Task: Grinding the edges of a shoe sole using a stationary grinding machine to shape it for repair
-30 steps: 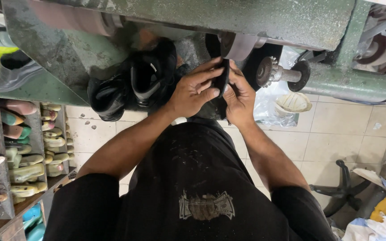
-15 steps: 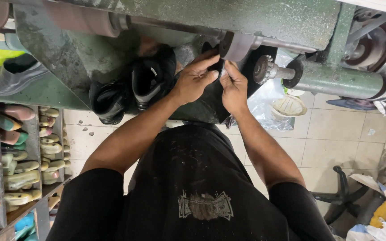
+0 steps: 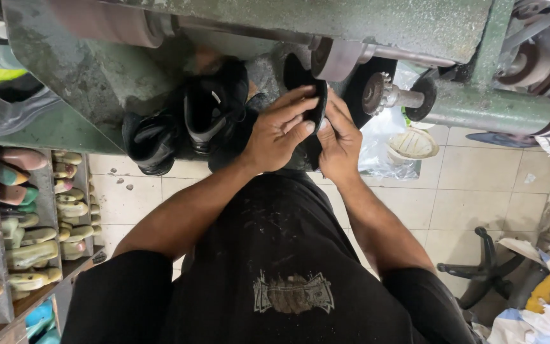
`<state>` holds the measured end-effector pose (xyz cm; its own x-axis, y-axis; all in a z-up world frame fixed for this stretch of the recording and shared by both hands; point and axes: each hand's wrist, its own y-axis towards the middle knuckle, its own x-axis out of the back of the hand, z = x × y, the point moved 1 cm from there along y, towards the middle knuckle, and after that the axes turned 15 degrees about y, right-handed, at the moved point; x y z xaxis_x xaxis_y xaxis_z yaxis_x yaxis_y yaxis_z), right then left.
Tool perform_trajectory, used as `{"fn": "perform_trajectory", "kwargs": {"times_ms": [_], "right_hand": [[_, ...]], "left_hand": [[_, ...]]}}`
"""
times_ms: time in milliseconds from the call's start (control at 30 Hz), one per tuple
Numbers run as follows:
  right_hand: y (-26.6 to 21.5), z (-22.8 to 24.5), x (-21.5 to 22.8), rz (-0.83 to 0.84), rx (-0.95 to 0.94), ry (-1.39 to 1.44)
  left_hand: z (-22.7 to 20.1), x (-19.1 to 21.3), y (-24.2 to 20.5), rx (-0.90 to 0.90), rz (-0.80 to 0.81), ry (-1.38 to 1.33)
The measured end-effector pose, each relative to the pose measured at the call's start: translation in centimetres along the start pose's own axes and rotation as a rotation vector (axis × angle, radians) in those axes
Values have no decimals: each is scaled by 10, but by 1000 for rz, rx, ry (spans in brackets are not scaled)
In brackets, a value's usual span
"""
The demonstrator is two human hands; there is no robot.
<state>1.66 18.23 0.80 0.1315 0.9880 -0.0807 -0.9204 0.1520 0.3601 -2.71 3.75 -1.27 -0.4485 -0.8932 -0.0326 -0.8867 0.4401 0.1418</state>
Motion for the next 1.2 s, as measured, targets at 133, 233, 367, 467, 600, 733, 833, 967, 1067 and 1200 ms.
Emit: {"fn": "perform_trajectory", "kwargs": {"times_ms": [133, 233, 367, 467, 600, 733, 833, 967, 1067, 1200], "right_hand": [[-1, -24, 7, 13, -31, 18], [0, -47, 15, 6, -72, 18], [-2, -92, 28, -47, -150, -6], [-6, -136, 44, -80, -206, -15], [15, -110, 30, -141, -293, -44], [-3, -108, 27, -113, -183, 7], [-10, -79, 18, -84, -113, 46], [-18, -49, 12, -51, -61, 46], [-21, -36, 13, -20, -12, 48], [-21, -22, 11, 8, 67, 74]], "left_hand": [[23, 2, 12, -14, 13, 62], [41, 2, 19, -15, 15, 47], [70, 4, 31, -30, 16, 65], [80, 4, 43, -17, 6, 60], [94, 6, 54, 55, -6, 42], [78, 9, 38, 69, 17, 110], [60, 5, 24, 73, 22, 59], [41, 5, 11, -86, 43, 5], [24, 4, 6, -122, 59, 2], [-2, 9, 5, -203, 52, 120]]}}
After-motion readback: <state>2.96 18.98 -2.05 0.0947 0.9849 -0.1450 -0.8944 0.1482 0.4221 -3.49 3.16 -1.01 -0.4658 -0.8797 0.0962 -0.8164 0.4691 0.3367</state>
